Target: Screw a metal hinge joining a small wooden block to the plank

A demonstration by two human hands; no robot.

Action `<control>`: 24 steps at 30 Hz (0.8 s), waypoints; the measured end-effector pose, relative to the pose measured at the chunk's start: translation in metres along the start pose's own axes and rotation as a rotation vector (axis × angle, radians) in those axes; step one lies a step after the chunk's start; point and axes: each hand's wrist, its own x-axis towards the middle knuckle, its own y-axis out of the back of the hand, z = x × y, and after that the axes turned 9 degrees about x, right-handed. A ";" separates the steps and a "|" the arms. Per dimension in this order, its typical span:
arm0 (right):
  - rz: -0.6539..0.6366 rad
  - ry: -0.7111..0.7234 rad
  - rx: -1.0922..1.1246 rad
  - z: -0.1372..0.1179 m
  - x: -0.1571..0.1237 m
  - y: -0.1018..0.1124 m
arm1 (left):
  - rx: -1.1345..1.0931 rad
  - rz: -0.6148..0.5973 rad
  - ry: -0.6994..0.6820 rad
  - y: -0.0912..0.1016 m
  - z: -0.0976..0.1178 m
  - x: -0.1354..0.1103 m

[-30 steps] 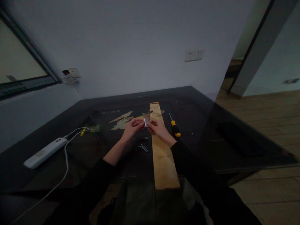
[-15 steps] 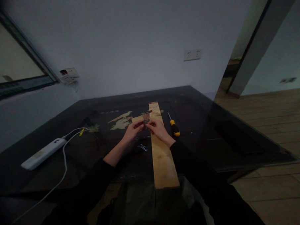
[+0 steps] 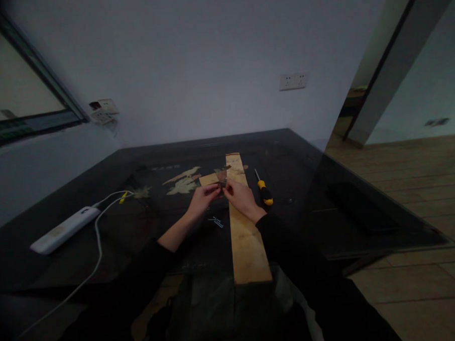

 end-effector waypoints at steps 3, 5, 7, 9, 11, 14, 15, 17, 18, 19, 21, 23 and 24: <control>-0.060 0.040 0.113 0.001 0.001 0.000 | 0.030 -0.023 -0.018 0.002 -0.001 0.001; -0.074 0.026 0.195 0.002 0.001 0.000 | 0.077 -0.048 -0.032 0.002 -0.002 0.000; -0.068 -0.006 0.239 0.002 0.001 -0.001 | 0.127 -0.069 -0.050 0.002 0.000 0.000; -0.058 -0.024 0.245 0.002 0.001 -0.001 | 0.179 -0.075 -0.082 0.002 0.002 -0.002; -0.050 -0.024 0.236 0.000 0.001 -0.001 | 0.243 -0.057 -0.127 0.002 0.005 -0.003; -0.049 0.001 0.258 -0.001 0.002 0.001 | 0.300 -0.024 -0.170 0.002 0.008 -0.004; -0.053 0.014 0.273 -0.002 0.002 0.002 | 0.300 -0.015 -0.174 0.003 0.008 -0.004; -0.056 0.026 0.314 -0.001 0.003 0.003 | 0.278 0.000 -0.169 0.003 0.008 -0.002; -0.055 0.020 0.340 0.000 0.003 0.003 | 0.260 0.009 -0.160 0.004 0.008 -0.001; -0.056 0.006 0.375 0.001 0.004 0.003 | 0.240 0.020 -0.148 0.004 0.007 0.000; -0.069 -0.045 0.471 0.003 0.005 0.003 | 0.207 0.024 -0.117 0.005 0.006 0.002; -0.099 -0.094 0.569 0.006 0.006 0.001 | 0.192 0.007 -0.100 0.005 0.005 0.004; -0.117 -0.116 0.612 0.008 0.006 0.000 | 0.194 -0.010 -0.104 0.006 0.004 0.004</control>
